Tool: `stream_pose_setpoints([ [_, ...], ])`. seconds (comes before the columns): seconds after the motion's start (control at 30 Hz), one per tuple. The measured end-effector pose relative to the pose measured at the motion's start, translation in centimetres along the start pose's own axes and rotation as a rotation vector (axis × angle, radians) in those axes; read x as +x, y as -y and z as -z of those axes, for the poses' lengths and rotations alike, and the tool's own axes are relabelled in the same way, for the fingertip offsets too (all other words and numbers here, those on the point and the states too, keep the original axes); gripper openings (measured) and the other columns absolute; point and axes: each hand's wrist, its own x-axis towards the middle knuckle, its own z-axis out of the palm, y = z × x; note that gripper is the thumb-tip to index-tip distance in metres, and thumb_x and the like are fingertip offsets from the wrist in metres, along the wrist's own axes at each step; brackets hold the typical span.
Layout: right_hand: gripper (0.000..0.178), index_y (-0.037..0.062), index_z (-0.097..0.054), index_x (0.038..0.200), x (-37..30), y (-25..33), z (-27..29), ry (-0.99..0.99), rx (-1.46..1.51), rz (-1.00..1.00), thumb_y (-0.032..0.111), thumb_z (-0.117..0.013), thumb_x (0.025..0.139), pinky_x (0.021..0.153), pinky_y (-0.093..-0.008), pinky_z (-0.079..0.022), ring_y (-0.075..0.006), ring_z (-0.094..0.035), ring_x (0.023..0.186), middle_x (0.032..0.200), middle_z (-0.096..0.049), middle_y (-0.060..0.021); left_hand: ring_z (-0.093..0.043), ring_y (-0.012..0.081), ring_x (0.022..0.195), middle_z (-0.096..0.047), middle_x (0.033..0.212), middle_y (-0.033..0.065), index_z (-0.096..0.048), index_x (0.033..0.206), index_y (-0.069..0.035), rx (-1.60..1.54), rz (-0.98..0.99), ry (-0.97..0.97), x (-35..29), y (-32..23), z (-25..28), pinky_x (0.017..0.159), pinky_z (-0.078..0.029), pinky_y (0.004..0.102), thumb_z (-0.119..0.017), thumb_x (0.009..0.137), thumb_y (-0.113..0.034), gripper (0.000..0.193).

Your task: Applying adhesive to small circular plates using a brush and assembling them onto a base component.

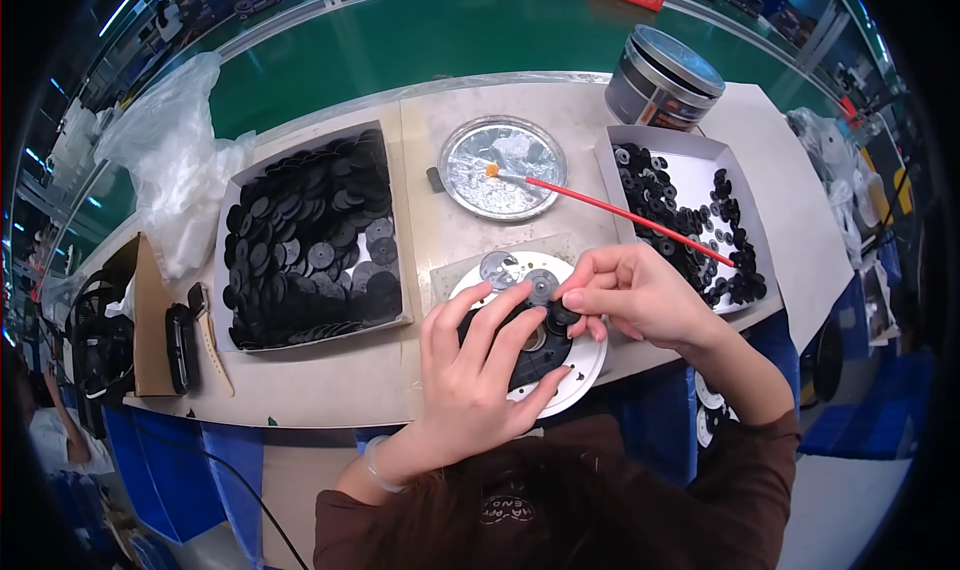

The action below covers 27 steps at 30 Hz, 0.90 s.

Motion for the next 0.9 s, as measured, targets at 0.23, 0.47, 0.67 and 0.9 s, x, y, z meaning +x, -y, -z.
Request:
stream_pose_setpoints([
  [0.23,0.010,-0.0006,-0.056,0.077,-1.0,0.3,-0.1,-0.208,-0.566,0.435,0.007,-0.062,0.079,0.048,-0.0184,-0.039,-0.0043,-0.053,0.059,0.067,-0.058,-0.0009,-0.044,0.0303,0.106,-0.053,0.114,0.0091,-0.060,0.101,-0.007,-0.003,-0.001,0.009,0.0,0.1,-0.1,0.087,-0.034,0.0415,-0.071,0.065,-0.026,0.042],
  [0.47,0.017,-0.0030,-0.062,0.082,0.5,2.9,9.1,-0.769,-1.122,0.387,0.012,-0.056,0.081,0.058,-0.0261,-0.043,-0.0141,-0.055,0.061,0.070,-0.061,-0.0071,-0.043,0.0320,0.106,-0.052,0.116,0.0114,-0.063,0.099,-0.010,0.093,-0.076,0.074,0.3,0.0,0.4,0.087,-0.034,0.0443,-0.068,0.066,-0.025,0.037],
  [0.67,0.015,-0.0002,-0.061,0.080,3.7,1.2,11.8,-0.463,-1.103,0.203,0.010,-0.068,0.071,0.060,-0.0254,-0.045,-0.0116,-0.055,0.064,0.074,-0.062,-0.0054,-0.044,0.0323,0.106,-0.053,0.114,0.0118,-0.064,0.096,-0.008,0.094,-0.111,0.057,0.4,0.0,0.1,0.085,-0.035,0.0440,-0.068,0.065,-0.024,0.035],
  [0.9,0.014,-0.0005,-0.061,0.079,3.3,2.2,11.2,-0.485,-0.854,0.048,0.012,-0.066,0.075,0.043,-0.0205,-0.040,-0.0059,-0.052,0.052,0.062,-0.059,-0.0013,-0.046,0.0320,0.104,-0.054,0.112,0.0116,-0.064,0.094,-0.008,0.092,-0.113,0.055,0.5,0.1,0.1,0.085,-0.036,0.0427,-0.067,0.065,-0.024,0.034],
])
